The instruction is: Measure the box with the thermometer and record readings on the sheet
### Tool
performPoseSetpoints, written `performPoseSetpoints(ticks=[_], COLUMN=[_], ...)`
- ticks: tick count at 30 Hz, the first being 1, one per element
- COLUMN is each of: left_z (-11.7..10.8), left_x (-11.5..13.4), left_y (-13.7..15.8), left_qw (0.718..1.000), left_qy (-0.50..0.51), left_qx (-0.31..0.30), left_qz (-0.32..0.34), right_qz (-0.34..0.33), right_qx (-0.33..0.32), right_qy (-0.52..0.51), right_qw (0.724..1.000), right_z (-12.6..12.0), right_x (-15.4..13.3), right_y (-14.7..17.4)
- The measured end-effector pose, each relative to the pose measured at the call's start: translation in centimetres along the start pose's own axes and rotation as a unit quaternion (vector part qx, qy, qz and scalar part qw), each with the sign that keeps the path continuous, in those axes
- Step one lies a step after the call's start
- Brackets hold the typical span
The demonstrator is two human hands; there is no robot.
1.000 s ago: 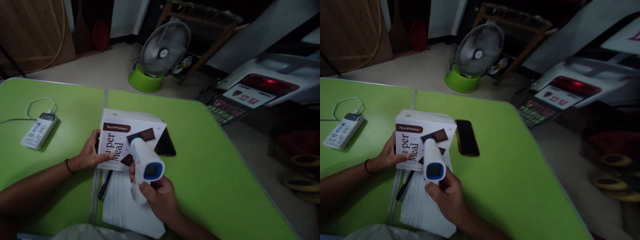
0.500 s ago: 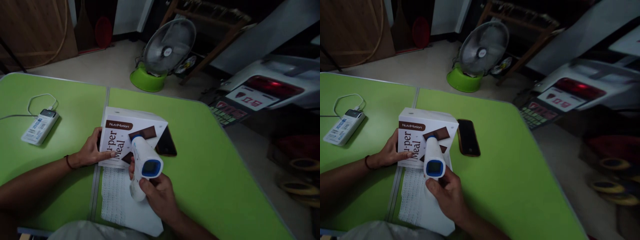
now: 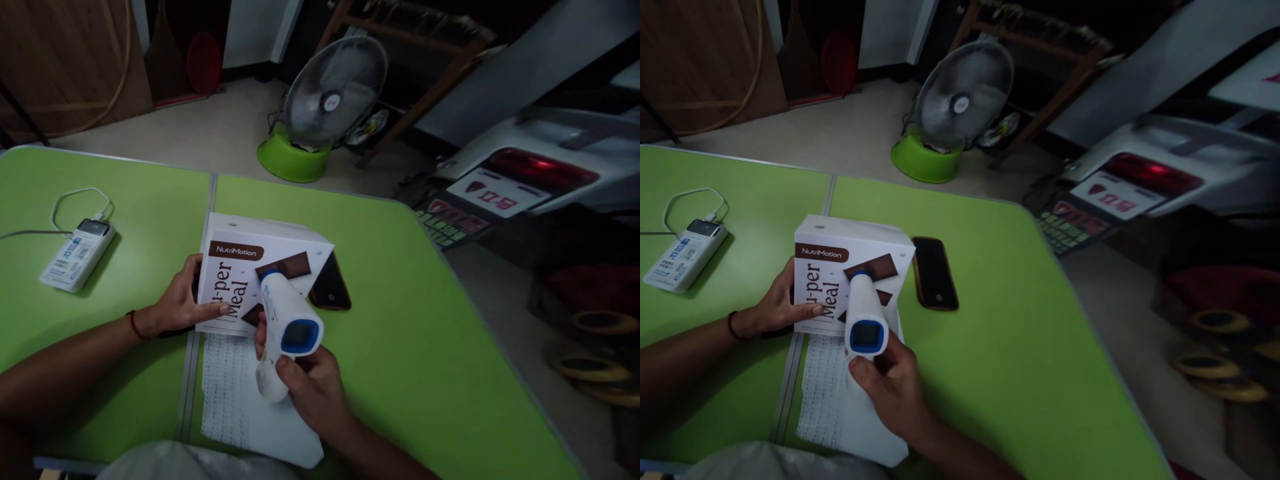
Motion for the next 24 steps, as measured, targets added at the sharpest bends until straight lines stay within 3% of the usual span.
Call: performPoseSetpoints(ticks=[15,24], left_z=[-0.1,-0.7], left_x=[-0.3,0.3], left_y=[0.0,0.2], left_qw=[1.0,0.999], left_qy=[-0.01,-0.01], left_qx=[0.007,0.033], left_qz=[-0.014,0.009], right_qz=[0.019,-0.056], right_qx=[-0.005,-0.017], right_qy=[-0.007,0.058], right_qw=[1.0,0.997], right_z=[0.0,0.3], right_x=[0.4,-0.9], right_y=[0.2,0.1])
Point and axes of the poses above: each hand's wrist, its own y-axis away from the middle knuckle, its own z-axis out of the palm, x = y × z, the point moved 5 cm from there along -y, towards the middle knuckle, and after that the axes turned 7 degrees about -x, right-handed, at the moved point
